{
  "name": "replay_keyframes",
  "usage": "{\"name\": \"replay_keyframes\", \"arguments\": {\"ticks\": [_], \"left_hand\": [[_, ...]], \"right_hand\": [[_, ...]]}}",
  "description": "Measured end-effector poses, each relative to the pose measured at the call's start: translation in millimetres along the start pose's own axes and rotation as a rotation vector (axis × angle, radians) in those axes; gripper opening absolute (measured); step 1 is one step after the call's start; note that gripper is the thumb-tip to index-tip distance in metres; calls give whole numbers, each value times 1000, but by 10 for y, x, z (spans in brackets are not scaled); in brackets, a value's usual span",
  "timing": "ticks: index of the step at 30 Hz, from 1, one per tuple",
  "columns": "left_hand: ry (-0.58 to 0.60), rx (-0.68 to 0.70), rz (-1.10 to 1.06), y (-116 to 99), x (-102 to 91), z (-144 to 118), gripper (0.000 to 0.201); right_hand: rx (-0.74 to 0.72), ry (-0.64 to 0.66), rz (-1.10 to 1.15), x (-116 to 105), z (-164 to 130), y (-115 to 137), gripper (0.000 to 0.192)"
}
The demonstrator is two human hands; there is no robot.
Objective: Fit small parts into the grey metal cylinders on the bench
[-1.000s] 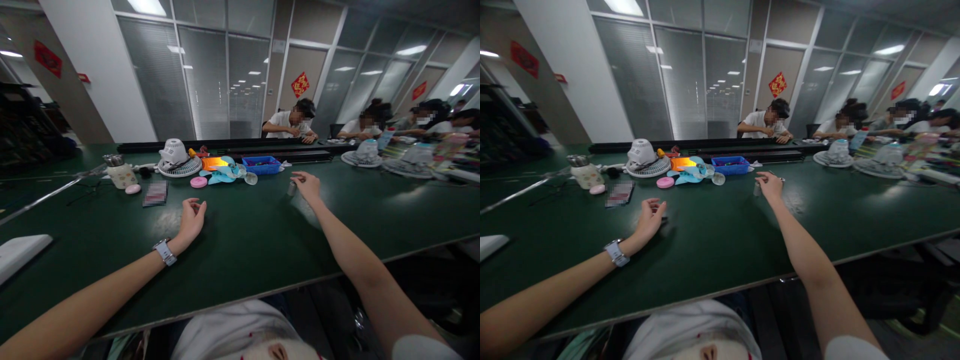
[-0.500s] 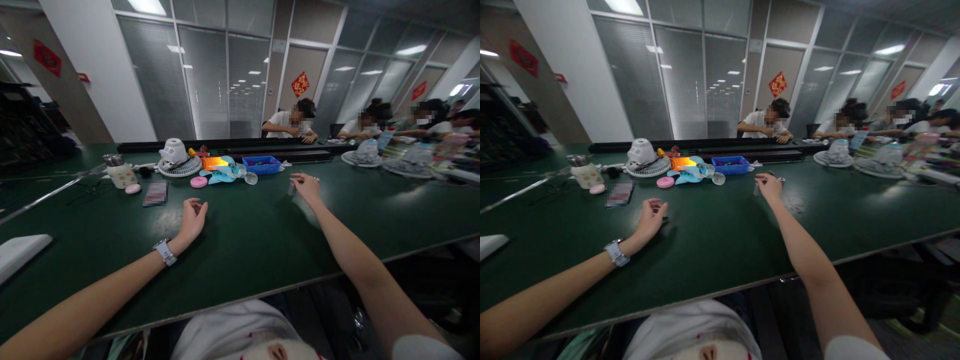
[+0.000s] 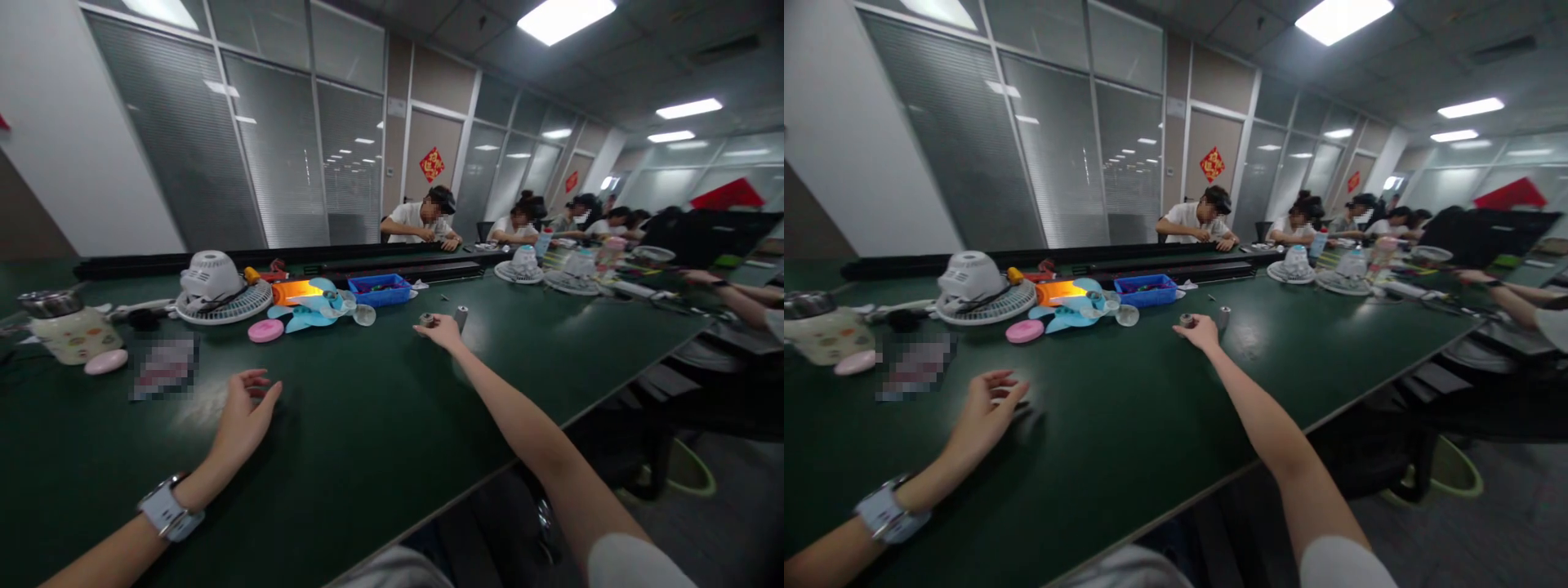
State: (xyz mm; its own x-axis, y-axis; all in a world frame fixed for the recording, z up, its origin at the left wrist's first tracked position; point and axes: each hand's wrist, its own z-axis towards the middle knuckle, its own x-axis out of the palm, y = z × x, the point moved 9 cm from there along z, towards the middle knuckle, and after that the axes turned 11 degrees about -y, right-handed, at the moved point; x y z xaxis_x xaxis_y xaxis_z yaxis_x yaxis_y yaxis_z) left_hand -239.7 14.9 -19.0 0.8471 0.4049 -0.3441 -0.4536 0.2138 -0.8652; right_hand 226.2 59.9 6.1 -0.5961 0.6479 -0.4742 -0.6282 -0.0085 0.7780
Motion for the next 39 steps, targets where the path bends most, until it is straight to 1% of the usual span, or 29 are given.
{"name": "replay_keyframes", "arguments": {"ticks": [1,3,5,6,8,9,11,13,16,18,20,23,27,30,35,39], "left_hand": [[11,6,12,-8,-6,-18,60],[32,37,63,-56,-22,-17,57],[32,138,145,-201,-52,78,50],[14,227,196,-318,-74,170,45],[-19,495,346,-607,-73,413,35],[-33,625,444,-717,-47,563,31],[-21,807,628,-805,59,919,30],[0,881,763,-764,185,1314,41],[110,960,888,-622,500,1758,50],[182,1005,917,-528,731,1933,51],[202,1009,937,-437,901,2072,53],[235,996,928,-295,1056,2207,59],[269,944,890,-109,1100,2350,64],[300,929,860,-12,1115,2396,63],[330,923,815,10,1112,2345,58],[357,921,813,-30,1041,2265,57]], "right_hand": [[-8,39,81,73,-82,117,35],[-26,170,266,268,-318,411,41],[-74,324,364,459,-623,750,45],[-114,398,372,536,-782,915,46],[-205,530,352,647,-1072,1188,45],[-239,581,346,682,-1186,1281,44],[-260,653,350,736,-1332,1367,43],[-230,695,350,790,-1390,1348,44],[-131,734,330,878,-1404,1227,44],[-68,745,317,921,-1401,1154,44],[-33,745,300,941,-1397,1111,43],[-11,735,261,944,-1389,1079,42],[52,767,192,964,-1404,1020,44],[81,776,140,980,-1405,977,44],[92,801,104,1022,-1426,907,44],[69,788,117,1027,-1427,904,45]]}}
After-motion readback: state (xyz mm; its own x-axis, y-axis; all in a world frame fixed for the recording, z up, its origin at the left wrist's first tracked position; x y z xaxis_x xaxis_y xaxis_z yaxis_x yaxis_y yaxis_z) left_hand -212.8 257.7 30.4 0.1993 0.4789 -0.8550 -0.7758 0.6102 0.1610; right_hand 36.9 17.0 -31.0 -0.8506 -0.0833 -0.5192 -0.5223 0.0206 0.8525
